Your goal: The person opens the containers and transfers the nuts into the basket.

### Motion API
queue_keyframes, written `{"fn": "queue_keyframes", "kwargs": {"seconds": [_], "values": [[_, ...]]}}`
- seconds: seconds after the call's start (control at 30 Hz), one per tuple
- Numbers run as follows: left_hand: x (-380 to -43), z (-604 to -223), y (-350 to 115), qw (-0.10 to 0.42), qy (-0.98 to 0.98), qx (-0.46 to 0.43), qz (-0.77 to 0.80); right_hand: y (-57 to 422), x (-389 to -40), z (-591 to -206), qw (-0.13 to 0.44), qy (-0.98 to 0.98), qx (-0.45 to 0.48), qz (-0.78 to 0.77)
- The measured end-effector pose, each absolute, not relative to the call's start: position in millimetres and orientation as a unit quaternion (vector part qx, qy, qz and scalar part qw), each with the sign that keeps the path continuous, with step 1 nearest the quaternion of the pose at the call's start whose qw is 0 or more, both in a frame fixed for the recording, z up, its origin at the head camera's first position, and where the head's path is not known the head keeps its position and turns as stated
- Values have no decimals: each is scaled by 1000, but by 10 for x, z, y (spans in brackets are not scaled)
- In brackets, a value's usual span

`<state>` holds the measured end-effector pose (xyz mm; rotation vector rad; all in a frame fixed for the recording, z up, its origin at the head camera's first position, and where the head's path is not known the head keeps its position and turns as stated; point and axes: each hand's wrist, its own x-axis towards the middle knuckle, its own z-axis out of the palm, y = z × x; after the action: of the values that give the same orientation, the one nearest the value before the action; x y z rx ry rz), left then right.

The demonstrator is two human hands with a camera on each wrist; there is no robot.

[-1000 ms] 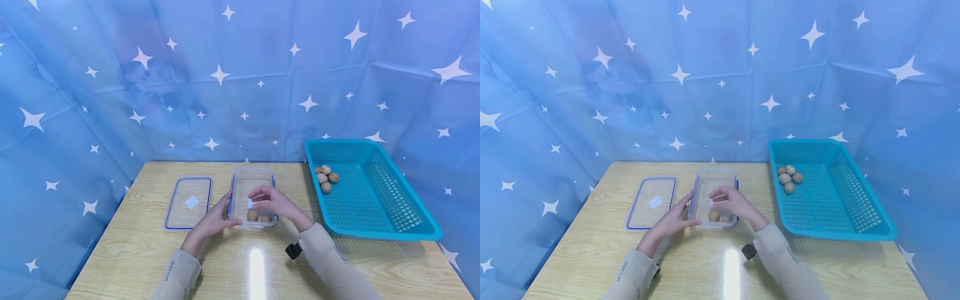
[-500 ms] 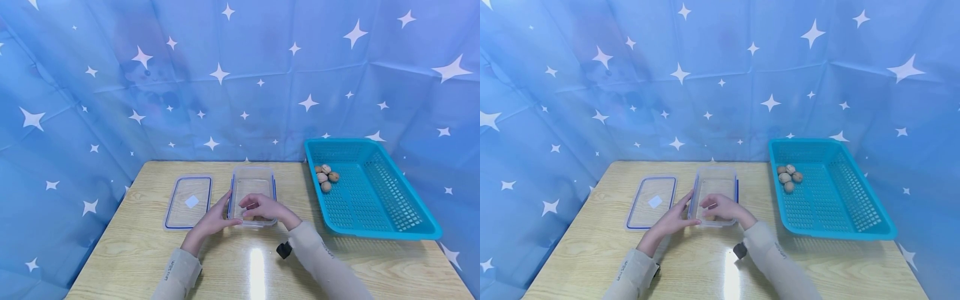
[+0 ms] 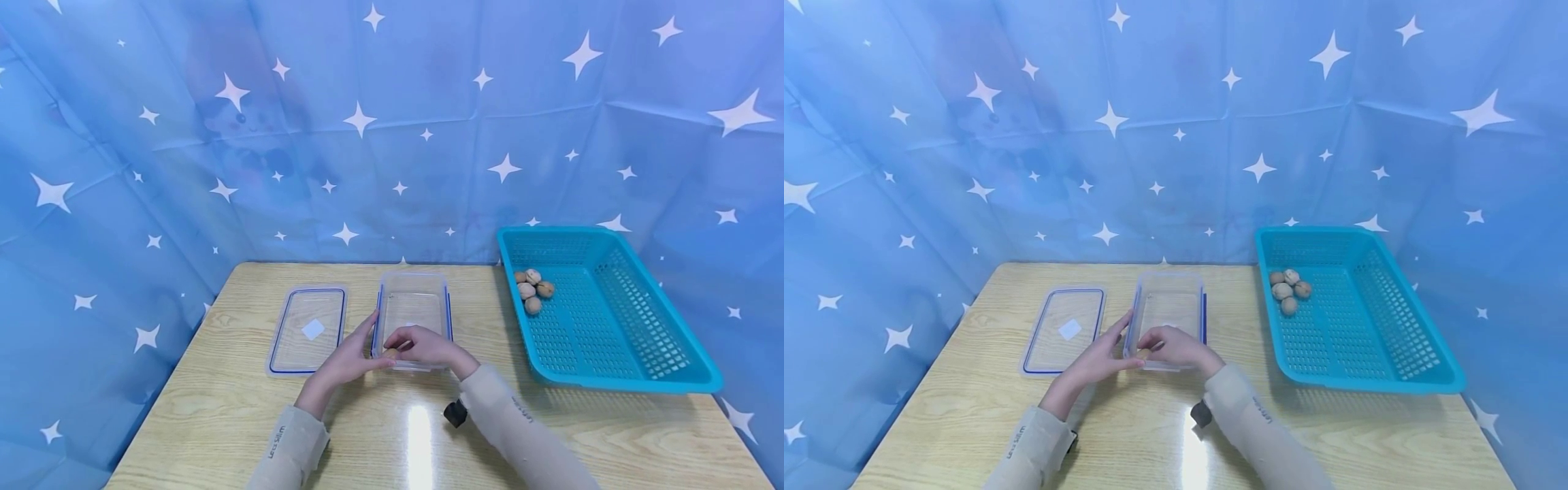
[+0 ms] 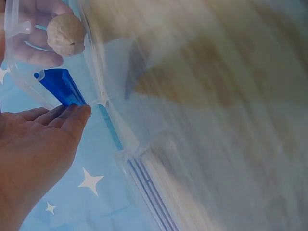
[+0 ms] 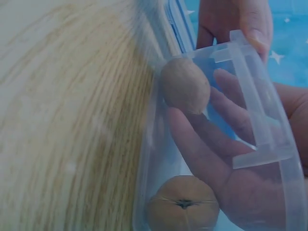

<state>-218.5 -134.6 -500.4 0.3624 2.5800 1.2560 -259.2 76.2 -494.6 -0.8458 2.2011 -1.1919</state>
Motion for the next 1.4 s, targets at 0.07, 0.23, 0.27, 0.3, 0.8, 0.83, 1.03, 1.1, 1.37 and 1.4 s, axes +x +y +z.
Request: {"fn": "queue_keyframes", "kwargs": {"seconds": [0.07,0.23,0.27,0.3,0.8,0.83,1.03,1.1,1.37,1.4], "values": [[-2184,-5007,-1345,125,885,125,432,754,-2594,-4962,242,814,-303,-433],[-2185,-5014,-1345,123,883,125,436,728,-2601,-4985,238,826,-284,-425],[-2186,-5013,-1344,123,882,126,437,723,-2601,-4987,236,828,-283,-423],[-2188,-5013,-1344,123,882,126,437,718,-2598,-4983,235,829,-281,-422],[-2198,-4999,-1352,123,883,133,432,715,-2575,-4964,206,838,-268,-429],[-2200,-5000,-1352,123,884,133,431,721,-2575,-4953,207,836,-264,-434],[-2202,-4992,-1351,126,882,129,435,757,-2599,-4817,202,827,-252,-460],[-2201,-4982,-1349,126,881,128,438,773,-2617,-4748,189,828,-257,-462],[-2197,-4973,-1340,129,882,122,436,899,-2674,-4357,142,820,-256,-491],[-2195,-4975,-1339,129,883,120,435,920,-2683,-4303,136,819,-256,-495]]}}
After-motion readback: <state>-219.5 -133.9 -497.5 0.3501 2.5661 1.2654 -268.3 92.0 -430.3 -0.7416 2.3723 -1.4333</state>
